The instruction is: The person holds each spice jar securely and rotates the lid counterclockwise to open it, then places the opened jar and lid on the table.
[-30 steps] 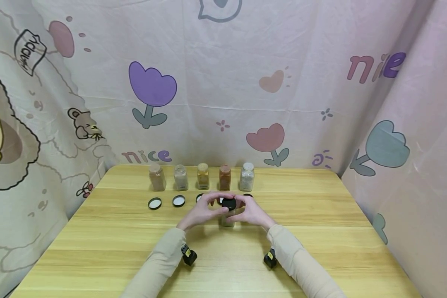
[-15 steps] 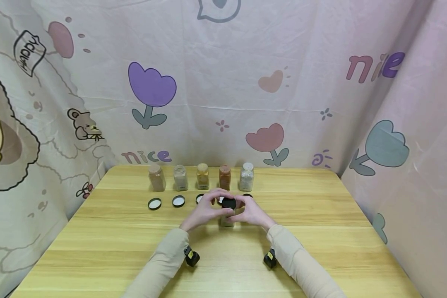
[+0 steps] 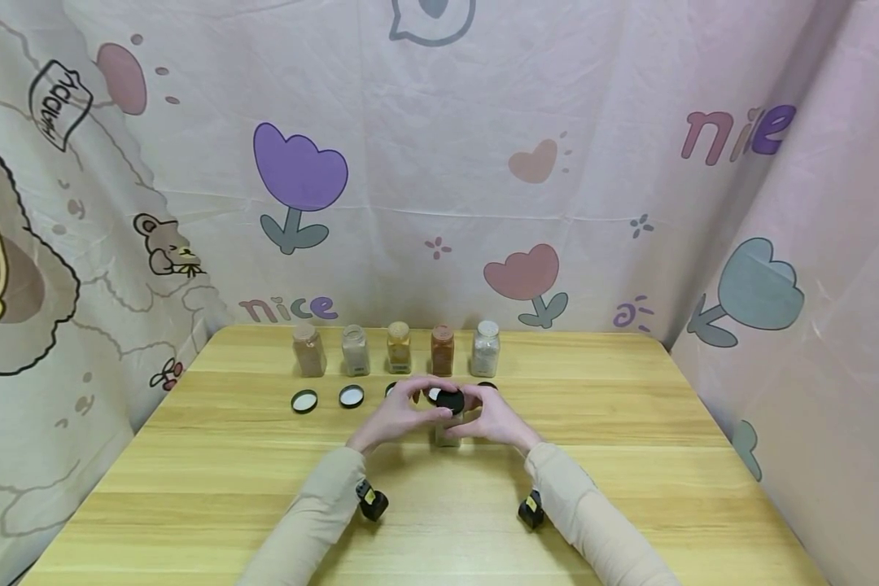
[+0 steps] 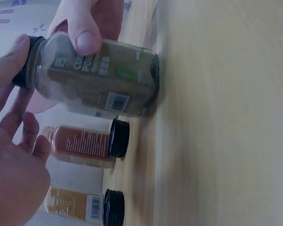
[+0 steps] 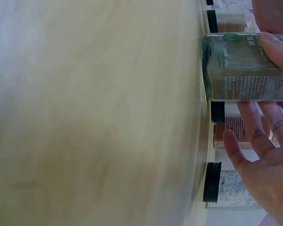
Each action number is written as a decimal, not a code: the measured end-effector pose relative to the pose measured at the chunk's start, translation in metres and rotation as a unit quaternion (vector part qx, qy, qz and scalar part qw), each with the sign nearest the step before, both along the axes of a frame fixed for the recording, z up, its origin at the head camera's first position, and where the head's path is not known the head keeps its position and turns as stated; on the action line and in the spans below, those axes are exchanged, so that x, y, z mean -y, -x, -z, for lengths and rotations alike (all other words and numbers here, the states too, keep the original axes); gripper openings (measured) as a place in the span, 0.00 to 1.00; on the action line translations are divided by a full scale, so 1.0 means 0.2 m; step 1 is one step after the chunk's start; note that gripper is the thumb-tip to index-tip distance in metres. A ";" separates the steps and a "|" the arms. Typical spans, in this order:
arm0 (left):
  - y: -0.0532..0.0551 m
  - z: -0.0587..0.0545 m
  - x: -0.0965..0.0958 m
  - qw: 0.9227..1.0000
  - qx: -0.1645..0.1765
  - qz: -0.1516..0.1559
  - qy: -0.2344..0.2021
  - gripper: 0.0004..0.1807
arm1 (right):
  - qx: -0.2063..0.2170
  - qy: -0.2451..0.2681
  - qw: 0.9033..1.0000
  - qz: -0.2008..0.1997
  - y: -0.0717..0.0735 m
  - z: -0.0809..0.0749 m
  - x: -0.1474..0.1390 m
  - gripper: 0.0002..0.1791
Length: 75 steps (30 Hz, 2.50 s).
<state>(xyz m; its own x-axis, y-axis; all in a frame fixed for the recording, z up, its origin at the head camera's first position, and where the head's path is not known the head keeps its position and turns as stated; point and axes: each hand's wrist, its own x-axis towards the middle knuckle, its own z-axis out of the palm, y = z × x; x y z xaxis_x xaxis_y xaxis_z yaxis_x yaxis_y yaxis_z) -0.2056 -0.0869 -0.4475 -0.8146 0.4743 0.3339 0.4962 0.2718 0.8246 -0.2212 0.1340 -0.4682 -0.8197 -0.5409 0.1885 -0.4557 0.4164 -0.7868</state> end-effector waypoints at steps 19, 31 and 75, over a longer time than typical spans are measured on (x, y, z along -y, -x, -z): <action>-0.03 0.00 -0.01 0.999 0.028 -0.019 0.028 0.28 | 0.016 0.004 1.000 0.011 -0.05 -0.07 0.02 0.17; -0.02 0.03 -0.06 0.998 -0.020 -0.052 -0.025 0.27 | 0.008 0.008 1.000 0.007 -0.01 0.01 0.01 0.19; -0.02 0.04 -0.04 0.999 -0.008 -0.034 -0.004 0.28 | 0.019 -0.003 1.000 0.012 -0.01 -0.01 0.00 0.20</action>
<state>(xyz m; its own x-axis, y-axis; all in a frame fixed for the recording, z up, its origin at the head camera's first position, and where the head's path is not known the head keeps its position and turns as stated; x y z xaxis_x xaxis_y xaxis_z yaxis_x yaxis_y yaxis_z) -0.2019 -0.0794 -0.4545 -0.8396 0.4155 0.3500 0.4894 0.2988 0.8193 -0.2184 0.1331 -0.4662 -0.8390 -0.5219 0.1541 -0.4153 0.4310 -0.8011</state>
